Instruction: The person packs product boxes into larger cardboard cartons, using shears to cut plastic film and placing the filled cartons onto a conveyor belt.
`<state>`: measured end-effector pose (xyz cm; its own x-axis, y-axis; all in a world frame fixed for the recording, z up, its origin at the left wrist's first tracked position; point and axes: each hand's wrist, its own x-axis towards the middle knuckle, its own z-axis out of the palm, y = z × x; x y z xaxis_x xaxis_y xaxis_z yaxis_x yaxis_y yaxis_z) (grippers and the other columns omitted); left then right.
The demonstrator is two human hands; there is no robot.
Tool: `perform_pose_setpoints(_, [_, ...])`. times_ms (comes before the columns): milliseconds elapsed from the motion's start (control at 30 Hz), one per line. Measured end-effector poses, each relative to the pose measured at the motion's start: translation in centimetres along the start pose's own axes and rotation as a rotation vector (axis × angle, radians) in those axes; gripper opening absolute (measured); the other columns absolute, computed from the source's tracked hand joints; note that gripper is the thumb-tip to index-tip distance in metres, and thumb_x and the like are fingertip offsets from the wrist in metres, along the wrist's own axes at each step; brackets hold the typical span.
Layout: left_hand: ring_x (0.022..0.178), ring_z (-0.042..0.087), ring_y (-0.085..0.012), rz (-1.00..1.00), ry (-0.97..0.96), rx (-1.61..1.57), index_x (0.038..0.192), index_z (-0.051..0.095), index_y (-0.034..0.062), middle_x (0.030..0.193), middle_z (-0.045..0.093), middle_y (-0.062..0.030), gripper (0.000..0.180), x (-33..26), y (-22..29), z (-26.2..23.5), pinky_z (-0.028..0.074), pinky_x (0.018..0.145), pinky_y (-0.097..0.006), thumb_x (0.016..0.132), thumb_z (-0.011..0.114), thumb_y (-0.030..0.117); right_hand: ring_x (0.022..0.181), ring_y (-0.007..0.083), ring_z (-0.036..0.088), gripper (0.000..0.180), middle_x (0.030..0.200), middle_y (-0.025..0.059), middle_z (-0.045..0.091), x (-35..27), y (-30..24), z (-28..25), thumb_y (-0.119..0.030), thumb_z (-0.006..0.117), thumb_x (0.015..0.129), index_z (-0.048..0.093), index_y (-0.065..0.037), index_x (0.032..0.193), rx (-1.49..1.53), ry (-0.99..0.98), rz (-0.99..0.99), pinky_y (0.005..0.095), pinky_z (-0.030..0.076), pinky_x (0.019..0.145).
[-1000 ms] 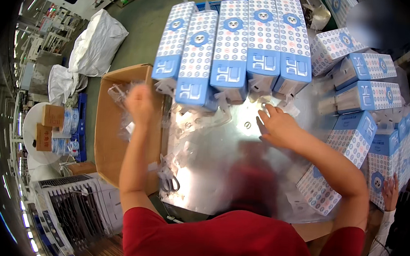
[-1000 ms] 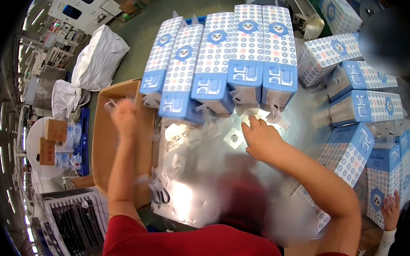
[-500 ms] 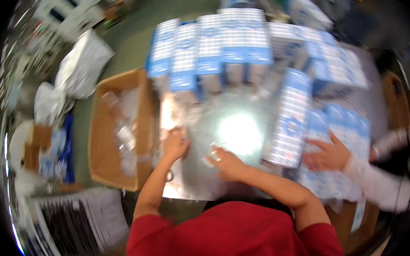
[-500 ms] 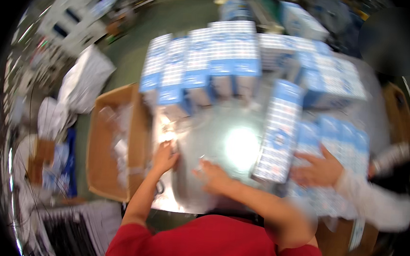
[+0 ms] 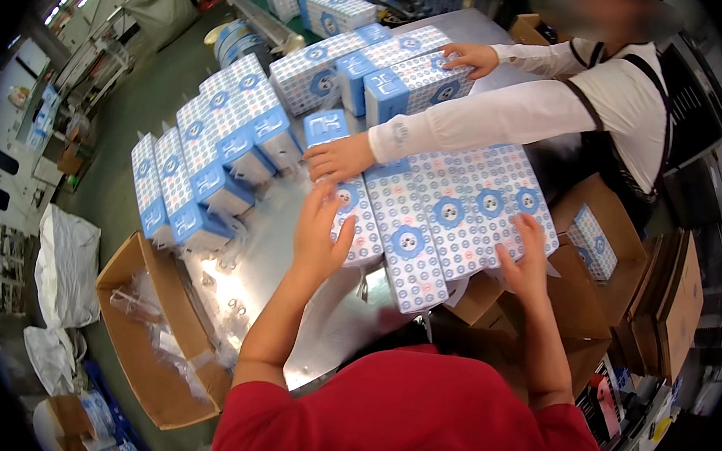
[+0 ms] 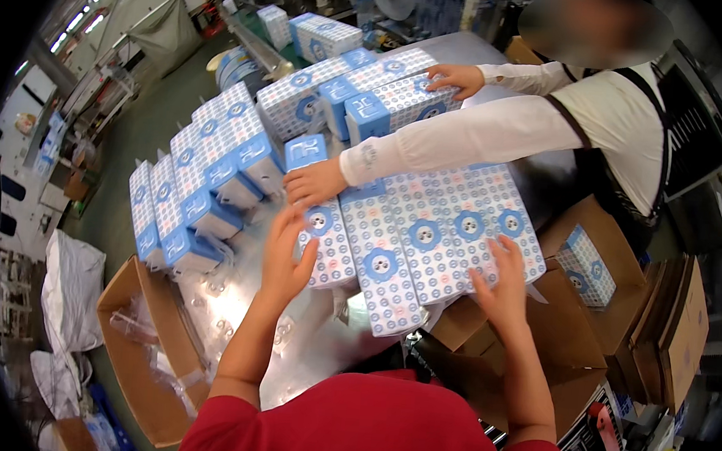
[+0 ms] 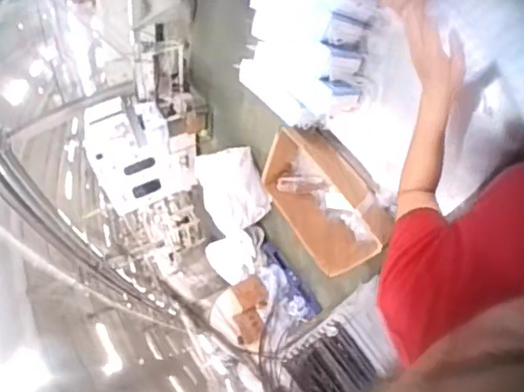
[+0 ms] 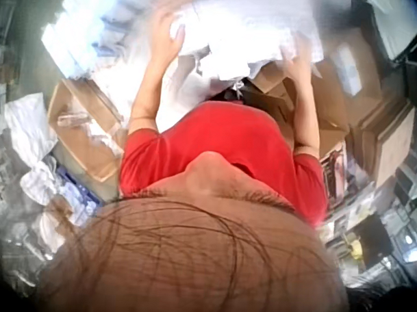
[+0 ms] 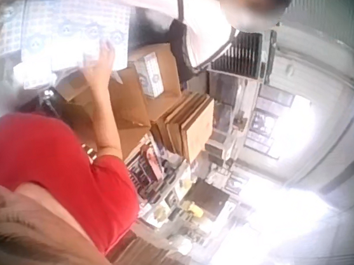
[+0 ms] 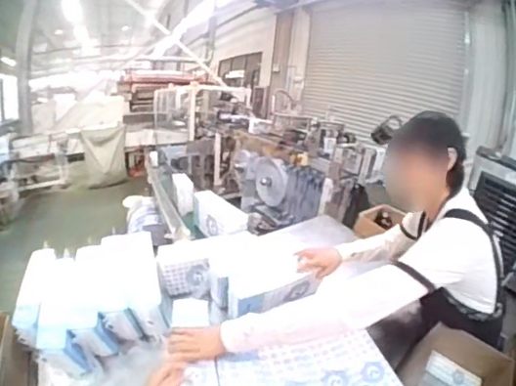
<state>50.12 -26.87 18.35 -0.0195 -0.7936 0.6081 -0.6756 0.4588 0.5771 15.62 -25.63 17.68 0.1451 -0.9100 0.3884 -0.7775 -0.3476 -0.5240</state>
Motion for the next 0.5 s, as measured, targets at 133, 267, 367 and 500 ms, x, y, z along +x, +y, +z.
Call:
perform_pose_setpoints(133, [0.058, 0.055, -0.0338, -0.513, -0.827, -0.308, 0.068, 0.06, -0.0013, 0.062, 0.057, -0.0146, 0.03, -5.7, 3.6, 0.2, 0.043, 0.059, -0.039, 0.083, 0.055, 0.025, 0.112, 0.0301, 0.046, 0.058, 0.123, 0.0192, 0.045, 2.1, 10.9, -2.8, -0.024, 0.064, 0.077, 0.041, 0.002, 0.124, 0.05, -0.002, 0.393, 0.0366, 0.036, 0.093])
perform_pose_setpoints(267, [0.091, 0.056, -0.0249, -0.652, -0.726, -0.552, 0.128, 0.037, 0.0092, 0.112, 0.054, -0.0158, 0.045, -12.5, -0.6, 5.9, 0.043, 0.075, -0.034, 0.089, 0.048, 0.031, 0.111, 0.0219, 0.047, 0.065, 0.123, 0.0137, 0.048, 8.0, 12.9, -1.4, -0.036, 0.059, 0.082, 0.035, -0.001, 0.131, 0.483, -0.408, 0.839, 0.0342, 0.038, 0.09])
perform_pose_setpoints(367, [0.108, 0.049, -0.025, -1.009, -0.571, -0.824, 0.142, 0.007, 0.0158, 0.133, 0.038, -0.0088, 0.064, -9.2, -2.0, 6.2, 0.043, 0.084, -0.037, 0.091, 0.044, 0.026, 0.111, 0.0198, 0.047, 0.07, 0.123, 0.0102, 0.05, 8.3, 13.5, 1.1, -0.043, 0.057, 0.083, 0.03, -0.005, 0.135, 0.681, -0.577, 0.815, 0.0338, 0.042, 0.086])
perform_pose_setpoints(500, [0.108, 0.05, -0.0181, -1.183, -0.442, -0.892, 0.138, 0.022, 0.019, 0.126, 0.045, -0.005, 0.057, -6.0, -5.8, 3.8, 0.044, 0.086, -0.038, 0.091, 0.04, 0.043, 0.11, 0.0194, 0.049, 0.068, 0.123, 0.0097, 0.05, 8.0, 12.7, 3.7, -0.048, 0.05, 0.085, 0.03, -0.007, 0.135, 0.863, -0.716, 0.815, 0.036, 0.043, 0.086])
